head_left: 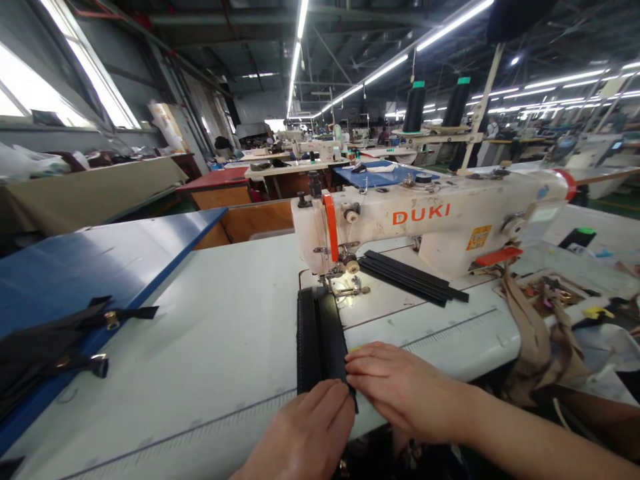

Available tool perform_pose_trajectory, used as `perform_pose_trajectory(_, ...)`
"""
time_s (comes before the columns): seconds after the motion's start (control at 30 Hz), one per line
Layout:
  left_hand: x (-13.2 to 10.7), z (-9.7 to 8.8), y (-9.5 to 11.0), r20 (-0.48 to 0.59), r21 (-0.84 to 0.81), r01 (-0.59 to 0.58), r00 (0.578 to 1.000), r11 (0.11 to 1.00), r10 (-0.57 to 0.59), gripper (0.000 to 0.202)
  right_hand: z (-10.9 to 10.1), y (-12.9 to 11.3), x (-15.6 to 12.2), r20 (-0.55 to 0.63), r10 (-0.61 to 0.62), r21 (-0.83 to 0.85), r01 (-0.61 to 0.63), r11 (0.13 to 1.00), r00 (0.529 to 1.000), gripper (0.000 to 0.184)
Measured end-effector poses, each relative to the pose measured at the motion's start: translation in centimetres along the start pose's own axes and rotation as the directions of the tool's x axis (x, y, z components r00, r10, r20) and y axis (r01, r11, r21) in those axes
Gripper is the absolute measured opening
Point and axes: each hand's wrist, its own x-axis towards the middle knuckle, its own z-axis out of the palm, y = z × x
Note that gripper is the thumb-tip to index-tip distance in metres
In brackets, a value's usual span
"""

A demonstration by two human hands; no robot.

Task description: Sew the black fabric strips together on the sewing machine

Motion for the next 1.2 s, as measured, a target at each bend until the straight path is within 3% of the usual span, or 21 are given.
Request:
perform_pose_trajectory(0.2,1.1,-0.5,0.7,0.079,0.114,-0.024,0.997,0.993,0.015,0.024,0.1,0.1,0.0,0.019,0.008,-0.006,-0.008,1.0,1.0,0.029)
perform_pose_trajectory(0.33,1.5,-0.8,0.7,-0.016,0.135,-0.057,0.998,0.989,0.06,0.037,0.3,0.4,0.2,-0.016,-0.019,-0.025,0.019,1.0,1.0,0.028)
perform_pose_trajectory(0.5,2.1,-1.3,0.7,0.017,0.141,-0.081,0.997,0.987,0.079,0.048,0.2,0.7,0.4,-0.011,-0.061,-0.067,0.06,0.996,0.998,0.025)
perform_pose_trajectory(0.57,2.2,-1.1,0.7,-0.049,0.137,-0.072,0.996,0.988,0.079,0.052,0.1,0.7,0.5,-0.009,-0.066,-0.072,0.066,0.995,0.998,0.025)
perform_pose_trajectory(0.77,1.5,-0.4,0.8,-0.122,0.122,-0.026,0.992,0.992,0.041,0.051,0.1,0.8,0.2,-0.024,-0.061,-0.051,0.06,0.997,0.998,0.027)
perform_pose_trajectory(1.0,0.7,-2.0,-0.2,0.032,0.103,-0.134,0.991,0.986,0.132,0.04,0.8,1.0,-0.7,-0.173,0.003,0.043,0.004,0.999,0.985,0.03)
perform_pose_trajectory(1.2,-0.5,0.4,-0.5,-0.178,0.099,-0.071,0.98,0.993,0.088,0.039,1.0,0.9,-1.2,-0.202,0.038,0.062,-0.026,0.998,0.979,0.027)
